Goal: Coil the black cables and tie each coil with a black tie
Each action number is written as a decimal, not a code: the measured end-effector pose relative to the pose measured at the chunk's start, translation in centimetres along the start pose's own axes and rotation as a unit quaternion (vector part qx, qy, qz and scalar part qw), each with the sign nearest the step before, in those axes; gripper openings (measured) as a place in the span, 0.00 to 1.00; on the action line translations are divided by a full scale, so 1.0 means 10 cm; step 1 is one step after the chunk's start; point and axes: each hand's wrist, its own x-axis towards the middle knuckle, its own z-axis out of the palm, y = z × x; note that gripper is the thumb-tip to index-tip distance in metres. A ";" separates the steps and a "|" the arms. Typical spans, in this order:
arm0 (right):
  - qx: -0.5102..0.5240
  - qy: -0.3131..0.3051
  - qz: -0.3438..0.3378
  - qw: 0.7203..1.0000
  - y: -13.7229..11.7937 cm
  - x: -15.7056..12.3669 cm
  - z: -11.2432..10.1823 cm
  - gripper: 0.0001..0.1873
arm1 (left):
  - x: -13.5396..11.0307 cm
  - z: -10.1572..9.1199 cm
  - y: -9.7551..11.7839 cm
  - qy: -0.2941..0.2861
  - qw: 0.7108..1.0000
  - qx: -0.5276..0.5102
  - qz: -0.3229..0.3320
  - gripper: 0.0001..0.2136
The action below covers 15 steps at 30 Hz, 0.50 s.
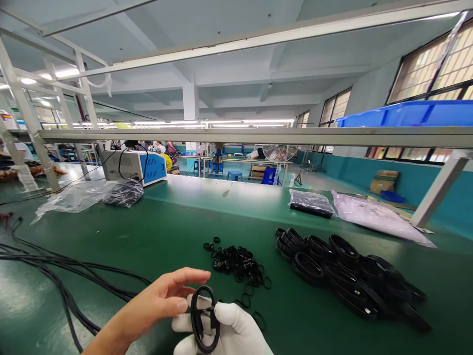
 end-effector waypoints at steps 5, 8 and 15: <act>-0.023 0.072 0.012 0.997 0.02 0.04 -0.03 0.26 | 0.03 -0.01 -0.10 -0.012 0.999 -0.031 0.010 0.21; -0.199 0.191 -0.033 0.961 -0.01 0.04 0.00 0.29 | 0.06 0.02 -0.13 0.053 0.995 0.081 0.000 0.19; -0.435 0.304 -0.080 0.844 -0.01 0.04 0.12 0.34 | 0.10 0.01 -0.29 0.151 0.985 0.076 0.026 0.14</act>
